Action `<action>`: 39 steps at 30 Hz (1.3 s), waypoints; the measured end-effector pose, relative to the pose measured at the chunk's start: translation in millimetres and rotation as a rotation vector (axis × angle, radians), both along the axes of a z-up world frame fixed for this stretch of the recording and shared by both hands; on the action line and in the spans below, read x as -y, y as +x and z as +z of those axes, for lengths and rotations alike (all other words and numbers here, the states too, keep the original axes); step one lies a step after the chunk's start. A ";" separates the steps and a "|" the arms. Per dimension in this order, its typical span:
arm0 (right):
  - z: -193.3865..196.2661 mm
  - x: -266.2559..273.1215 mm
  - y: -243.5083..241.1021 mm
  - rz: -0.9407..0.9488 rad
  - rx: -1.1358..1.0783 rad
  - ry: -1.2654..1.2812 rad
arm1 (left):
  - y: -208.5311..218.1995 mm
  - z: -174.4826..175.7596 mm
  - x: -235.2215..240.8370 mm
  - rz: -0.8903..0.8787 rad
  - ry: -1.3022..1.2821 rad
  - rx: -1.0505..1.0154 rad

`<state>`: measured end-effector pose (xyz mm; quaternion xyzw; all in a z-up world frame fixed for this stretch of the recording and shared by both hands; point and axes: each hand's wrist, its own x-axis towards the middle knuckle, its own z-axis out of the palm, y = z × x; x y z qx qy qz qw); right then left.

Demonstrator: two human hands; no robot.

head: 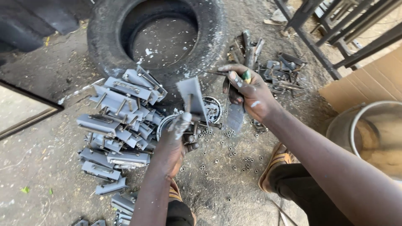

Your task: Painting small metal brackets or components using a paintbrush and grey paint in an industrial setting.

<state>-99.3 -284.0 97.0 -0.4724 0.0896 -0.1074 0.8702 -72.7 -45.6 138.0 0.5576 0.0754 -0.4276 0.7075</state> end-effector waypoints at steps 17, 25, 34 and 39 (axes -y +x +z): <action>-1.8 7.8 14.0 0.102 -0.074 0.096 | 12.0 10.8 -25.5 0.128 -0.045 -0.203; -33.6 -14.8 16.9 0.119 -0.125 0.084 | 3.3 -1.9 -19.8 0.006 0.173 -0.118; -4.0 29.0 17.5 0.169 -0.101 0.167 | 0.4 -10.6 -16.2 -0.008 -0.052 -0.240; 40.3 32.0 7.4 0.104 -0.147 -0.185 | 1.6 -6.9 -15.4 -0.047 -0.137 -0.162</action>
